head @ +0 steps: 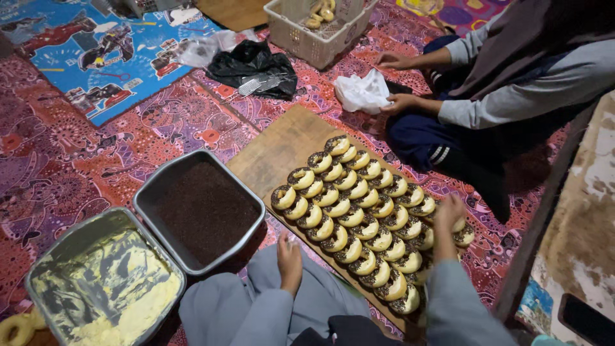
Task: The person sits on a patterned floor mat and uses a handheld metal grater to grate a block of white cheese over rows of ring-shaped pastries arranged on a wooden board. A second person sits nearby and handles a white plastic bag.
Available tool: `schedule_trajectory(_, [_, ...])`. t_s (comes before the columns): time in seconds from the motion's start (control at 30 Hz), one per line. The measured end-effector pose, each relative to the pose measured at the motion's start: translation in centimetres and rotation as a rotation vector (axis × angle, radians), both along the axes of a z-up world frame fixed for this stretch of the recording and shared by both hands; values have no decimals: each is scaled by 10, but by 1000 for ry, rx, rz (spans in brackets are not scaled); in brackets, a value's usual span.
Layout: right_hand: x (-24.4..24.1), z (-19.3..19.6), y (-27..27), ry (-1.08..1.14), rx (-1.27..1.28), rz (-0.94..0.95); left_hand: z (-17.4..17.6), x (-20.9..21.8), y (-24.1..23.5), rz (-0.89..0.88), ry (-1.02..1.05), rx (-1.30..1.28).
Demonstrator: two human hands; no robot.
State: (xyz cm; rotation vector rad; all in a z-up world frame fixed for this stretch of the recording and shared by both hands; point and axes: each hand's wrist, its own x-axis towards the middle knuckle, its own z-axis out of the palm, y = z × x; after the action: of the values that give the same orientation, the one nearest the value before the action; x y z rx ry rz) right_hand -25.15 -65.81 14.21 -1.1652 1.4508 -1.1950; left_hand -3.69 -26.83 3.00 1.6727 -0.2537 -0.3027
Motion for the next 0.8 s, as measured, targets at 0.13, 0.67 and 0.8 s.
schedule_trajectory(0.13, [106, 34, -49, 60, -90, 559, 36, -23, 43, -245, -400, 288])
schedule_trajectory(0.67, [273, 61, -9, 94, 362, 976, 87, -42, 73, -273, -620, 443])
schedule_trajectory(0.8, [253, 52, -5, 211, 355, 1018, 84, -42, 74, -265, -643, 445])
